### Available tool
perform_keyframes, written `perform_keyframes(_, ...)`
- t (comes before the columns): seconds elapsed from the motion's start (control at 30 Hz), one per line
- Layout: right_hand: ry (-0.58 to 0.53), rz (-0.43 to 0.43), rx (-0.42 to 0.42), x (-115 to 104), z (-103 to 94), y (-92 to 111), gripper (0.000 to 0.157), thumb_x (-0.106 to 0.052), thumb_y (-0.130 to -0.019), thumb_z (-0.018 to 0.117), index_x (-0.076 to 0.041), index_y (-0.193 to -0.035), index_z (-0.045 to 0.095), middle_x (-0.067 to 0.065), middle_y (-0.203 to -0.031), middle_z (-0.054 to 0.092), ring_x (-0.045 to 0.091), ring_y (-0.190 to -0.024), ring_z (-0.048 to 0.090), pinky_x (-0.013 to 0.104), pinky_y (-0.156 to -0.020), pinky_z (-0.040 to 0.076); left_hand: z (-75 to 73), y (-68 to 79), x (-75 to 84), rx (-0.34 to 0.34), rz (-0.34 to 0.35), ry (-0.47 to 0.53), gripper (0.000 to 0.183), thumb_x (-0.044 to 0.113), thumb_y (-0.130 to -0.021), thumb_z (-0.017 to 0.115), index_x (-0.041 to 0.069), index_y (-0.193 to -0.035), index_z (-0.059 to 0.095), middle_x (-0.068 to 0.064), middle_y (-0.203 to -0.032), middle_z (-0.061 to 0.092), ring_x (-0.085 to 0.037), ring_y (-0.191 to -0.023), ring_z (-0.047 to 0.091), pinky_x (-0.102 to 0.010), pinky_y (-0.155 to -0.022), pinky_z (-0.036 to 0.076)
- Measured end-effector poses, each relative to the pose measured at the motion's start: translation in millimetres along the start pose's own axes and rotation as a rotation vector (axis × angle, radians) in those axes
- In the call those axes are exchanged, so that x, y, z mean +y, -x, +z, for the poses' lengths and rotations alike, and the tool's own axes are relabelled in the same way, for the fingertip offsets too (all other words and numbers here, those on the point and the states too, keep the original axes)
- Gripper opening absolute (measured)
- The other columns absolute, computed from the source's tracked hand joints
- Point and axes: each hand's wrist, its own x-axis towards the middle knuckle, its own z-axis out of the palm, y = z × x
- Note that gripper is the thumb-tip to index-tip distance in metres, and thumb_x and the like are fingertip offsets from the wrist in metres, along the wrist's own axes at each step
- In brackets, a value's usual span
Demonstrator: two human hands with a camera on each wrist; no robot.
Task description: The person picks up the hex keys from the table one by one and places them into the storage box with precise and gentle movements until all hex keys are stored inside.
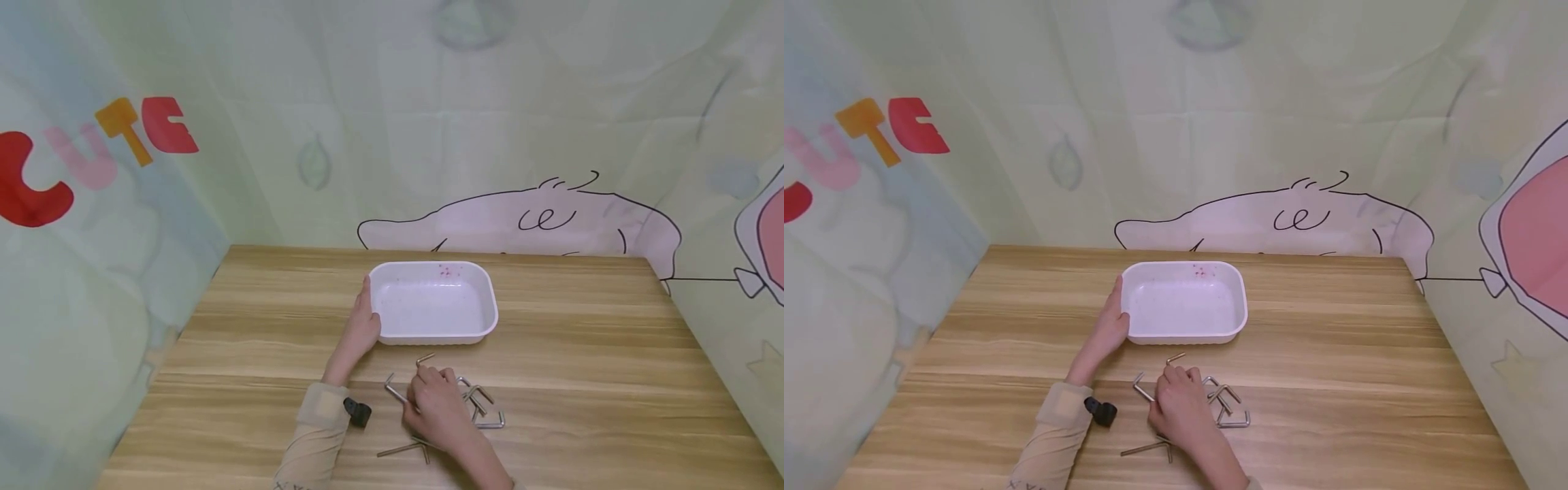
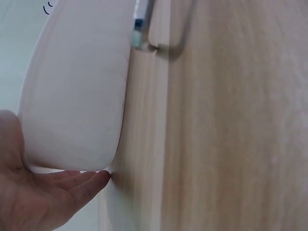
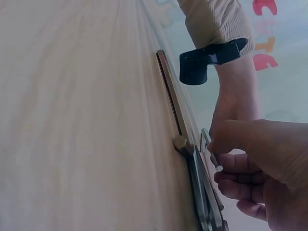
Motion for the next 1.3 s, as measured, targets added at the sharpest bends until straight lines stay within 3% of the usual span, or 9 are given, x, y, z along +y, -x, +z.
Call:
perform_keyframes(0.47,-0.001,-0.039,0.053,7.7,-6.2,-0.4,0.017,-0.025,-0.071,0.071,-0.023,-0.067,0.055,-0.013,-0.073,0.045,0.006,-0.071,0.04,0.021,-0.066,0.032,-0.4,-0.1,0.0,0.006,-0.004,-0.001,0.073,-0.001,-0.091,0.036,0.004,-0.155,0.002,-0.024,-0.159,0.016,-0.038,-0.146,0.02,-0.05,-0.121,0.02)
perform_keyframes(1.13,-0.066,-0.11,0.221,19.8,-10.7,-10.1,0.019,-0.019,-0.068,0.074,-0.019,-0.072,0.056,-0.01,-0.077,0.05,0.008,-0.075,0.045,0.026,-0.073,0.039,-0.4,1.7,0.4,0.008,-0.015,0.027,0.072,-0.001,-0.091,0.035,0.005,-0.155,0.003,-0.023,-0.159,0.014,-0.038,-0.147,0.019,-0.049,-0.121,0.017)
perform_keyframes(1.3,-0.078,-0.116,0.246,22.1,-12.5,-12.4,0.019,-0.017,-0.066,0.075,-0.017,-0.074,0.058,-0.009,-0.079,0.051,0.008,-0.077,0.046,0.026,-0.074,0.04,-0.7,4.2,2.0,0.025,0.011,0.06,0.073,-0.001,-0.09,0.034,0.007,-0.155,0.003,-0.026,-0.158,0.016,-0.042,-0.145,0.02,-0.052,-0.12,0.018)
